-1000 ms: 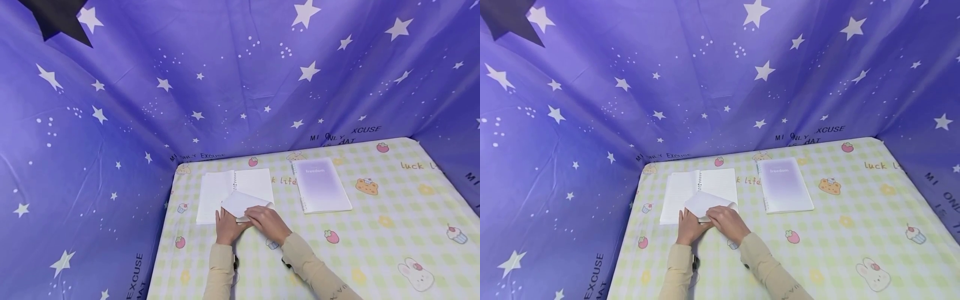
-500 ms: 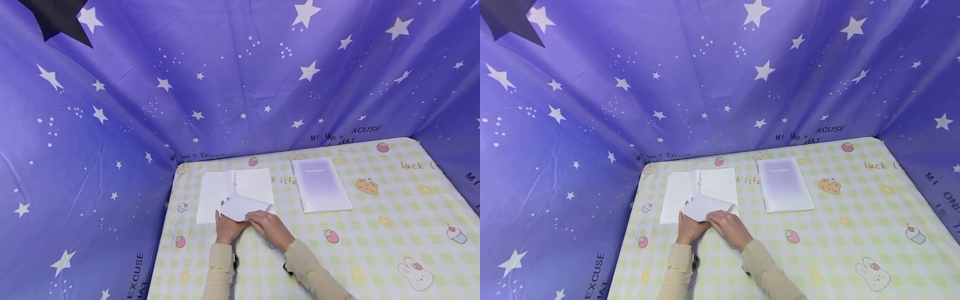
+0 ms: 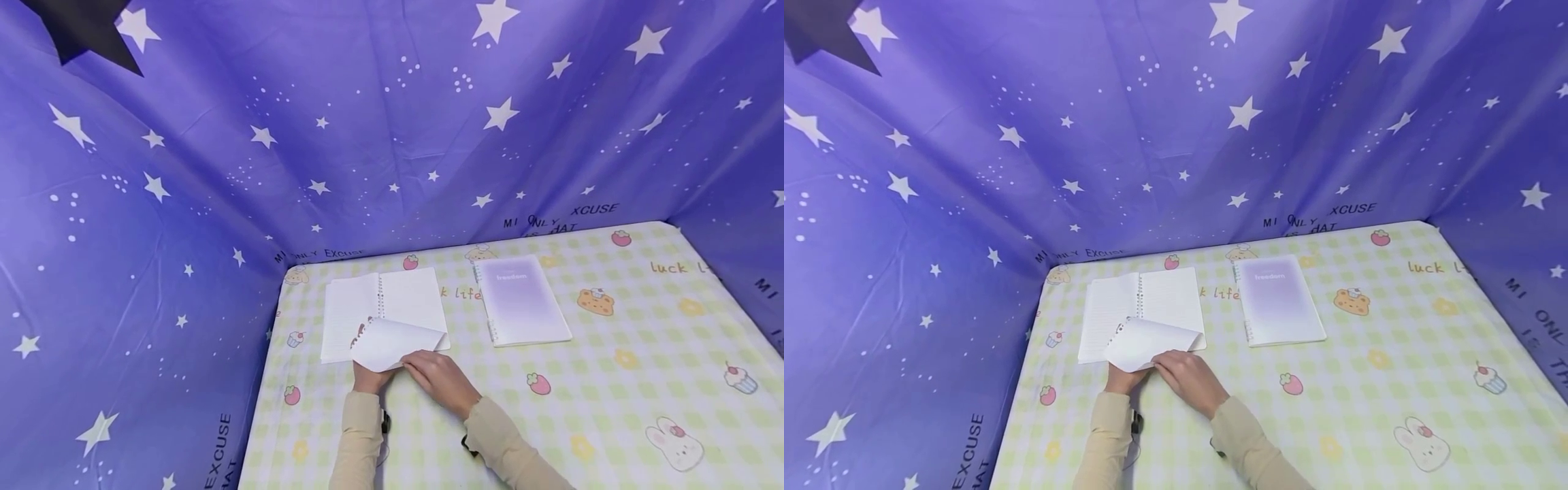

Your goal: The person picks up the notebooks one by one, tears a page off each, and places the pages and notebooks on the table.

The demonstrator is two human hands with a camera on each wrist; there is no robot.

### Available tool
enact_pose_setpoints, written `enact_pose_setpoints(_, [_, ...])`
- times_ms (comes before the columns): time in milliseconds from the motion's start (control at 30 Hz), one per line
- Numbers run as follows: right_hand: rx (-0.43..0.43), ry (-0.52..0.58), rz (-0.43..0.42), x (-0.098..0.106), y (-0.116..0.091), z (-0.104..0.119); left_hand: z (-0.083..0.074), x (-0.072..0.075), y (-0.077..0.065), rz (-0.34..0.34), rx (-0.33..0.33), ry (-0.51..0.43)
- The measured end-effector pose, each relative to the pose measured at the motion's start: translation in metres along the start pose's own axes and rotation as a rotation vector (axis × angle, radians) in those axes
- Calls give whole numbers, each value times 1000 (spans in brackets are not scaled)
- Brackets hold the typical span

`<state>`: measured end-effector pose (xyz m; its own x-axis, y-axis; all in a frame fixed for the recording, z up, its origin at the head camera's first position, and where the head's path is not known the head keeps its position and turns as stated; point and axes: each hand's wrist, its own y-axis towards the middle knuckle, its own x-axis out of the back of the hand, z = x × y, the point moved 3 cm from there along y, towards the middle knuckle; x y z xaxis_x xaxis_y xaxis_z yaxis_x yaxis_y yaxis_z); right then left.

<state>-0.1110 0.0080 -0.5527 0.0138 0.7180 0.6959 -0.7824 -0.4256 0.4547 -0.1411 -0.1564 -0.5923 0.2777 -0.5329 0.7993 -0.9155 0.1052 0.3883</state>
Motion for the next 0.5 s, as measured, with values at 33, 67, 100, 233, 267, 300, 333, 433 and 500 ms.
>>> enact_pose_setpoints(33, [5,-1,-2,0,0,1,1,1,-1,4,-4,-46])
enact_pose_setpoints(67, [12,-1,-5,1,-1,1,2,3,-1,15,-3,-85])
enact_pose_setpoints(100, [20,-1,-10,1,-1,2,2,4,-1,29,-1,-108])
enact_pose_setpoints(233, [46,12,-40,6,-3,5,3,9,0,62,-23,-68])
enact_pose_setpoints(267, [50,15,-47,7,-3,6,3,11,0,66,-28,-29])
enact_pose_setpoints(300, [49,16,-51,9,-5,6,3,12,0,74,-27,7])
enact_pose_setpoints(333, [49,20,-54,10,-6,7,3,13,0,85,-20,30])
enact_pose_setpoints(433, [45,34,-48,13,-10,8,2,14,1,153,33,77])
enact_pose_setpoints(500, [39,49,-39,14,-13,9,0,14,3,218,75,109])
